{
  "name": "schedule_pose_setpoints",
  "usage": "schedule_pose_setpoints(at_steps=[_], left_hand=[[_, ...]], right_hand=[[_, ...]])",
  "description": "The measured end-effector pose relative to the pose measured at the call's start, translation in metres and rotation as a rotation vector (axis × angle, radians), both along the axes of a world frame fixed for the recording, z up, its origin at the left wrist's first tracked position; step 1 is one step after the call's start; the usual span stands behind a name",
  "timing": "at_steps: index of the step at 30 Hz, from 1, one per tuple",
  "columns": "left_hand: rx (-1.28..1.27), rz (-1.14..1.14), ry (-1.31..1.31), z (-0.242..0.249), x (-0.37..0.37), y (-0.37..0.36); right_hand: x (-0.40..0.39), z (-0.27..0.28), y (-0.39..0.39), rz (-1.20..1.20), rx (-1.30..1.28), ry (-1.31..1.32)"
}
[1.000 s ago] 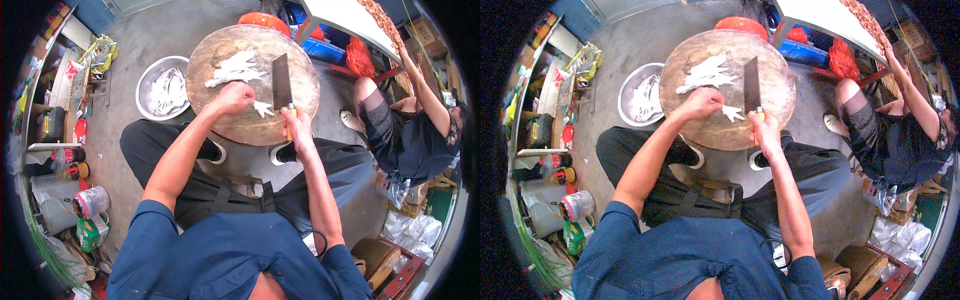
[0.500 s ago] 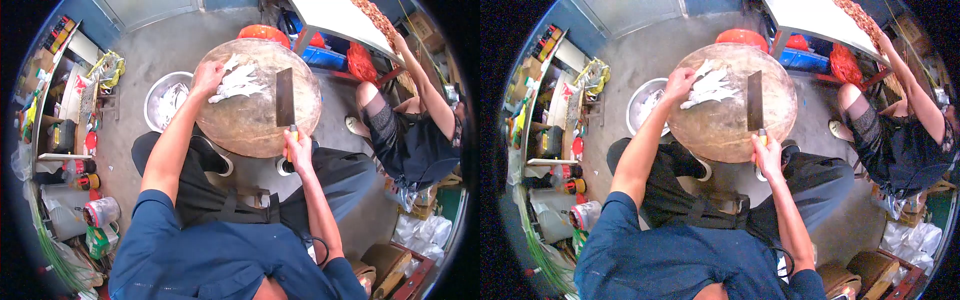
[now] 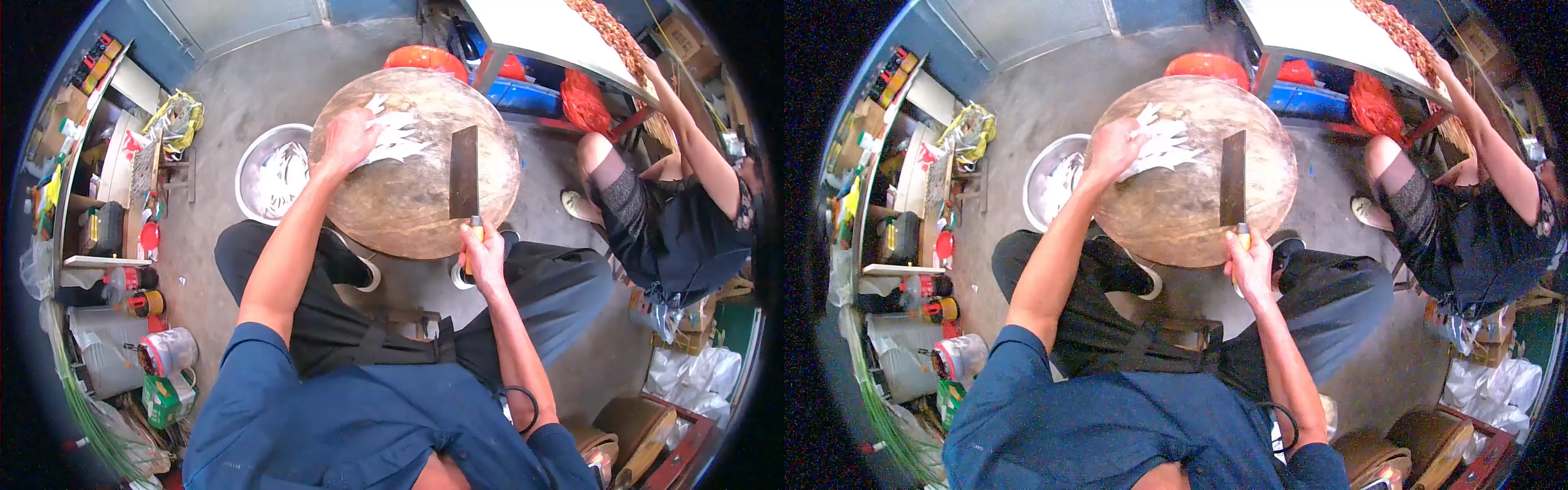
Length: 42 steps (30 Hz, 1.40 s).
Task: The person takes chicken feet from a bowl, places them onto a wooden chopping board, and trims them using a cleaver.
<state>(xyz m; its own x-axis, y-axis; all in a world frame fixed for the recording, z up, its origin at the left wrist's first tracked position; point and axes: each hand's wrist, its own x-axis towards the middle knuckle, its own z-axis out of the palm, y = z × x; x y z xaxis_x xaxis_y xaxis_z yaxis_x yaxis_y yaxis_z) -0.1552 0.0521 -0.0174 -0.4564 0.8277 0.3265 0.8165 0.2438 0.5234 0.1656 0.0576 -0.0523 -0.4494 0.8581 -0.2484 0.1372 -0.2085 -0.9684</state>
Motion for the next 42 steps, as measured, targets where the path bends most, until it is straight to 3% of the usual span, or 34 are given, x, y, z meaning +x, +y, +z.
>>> schedule_pose_setpoints(at_steps=[1,3,6,10,15,21,23,26,30,32,36,38,40,42], left_hand=[[0.002,0.0,0.0,-0.002,0.007,-0.005],[0.072,-0.156,-0.239,-0.008,0.025,-0.015],[-0.02,-0.345,-0.228,-0.029,0.058,-0.038],[-0.089,-0.333,-0.394,-0.051,0.083,-0.064],[-0.288,-0.288,-0.223,-0.035,0.074,-0.062],[-0.277,-0.269,-0.046,-0.035,0.079,-0.054],[-0.279,-0.267,-0.057,-0.036,0.079,-0.054],[-0.286,-0.267,-0.071,-0.035,0.079,-0.055],[-0.306,-0.262,-0.072,-0.034,0.08,-0.055],[-0.293,-0.26,-0.088,-0.033,0.08,-0.057],[-0.287,-0.255,-0.098,-0.033,0.081,-0.057],[-0.286,-0.256,-0.092,-0.034,0.081,-0.057],[-0.28,-0.26,-0.082,-0.034,0.08,-0.055],[-0.25,-0.265,-0.094,-0.037,0.08,-0.057]], right_hand=[[0.0,0.0,0.0,0.0,0.002,0.0],[0.0,0.001,0.001,-0.014,0.013,-0.001],[0.001,0.001,0.006,-0.014,0.05,0.007],[0.0,0.007,0.008,-0.036,0.042,0.041],[-0.005,0.011,0.005,-0.017,0.077,0.003],[-0.026,0.023,0.004,0.029,0.097,-0.012],[-0.031,0.025,0.005,0.111,0.134,-0.181],[-0.034,0.018,0.008,0.13,0.14,-0.233],[-0.033,0.033,0.01,0.12,0.124,-0.208],[-0.032,0.044,0.01,0.05,0.247,-0.093],[-0.043,0.069,0.001,-0.033,0.333,-0.114],[-0.039,0.019,0.009,0.074,0.366,-0.304],[-0.038,0.02,0.016,0.149,0.1,-0.311],[-0.038,0.021,0.021,0.16,0.14,-0.328]])
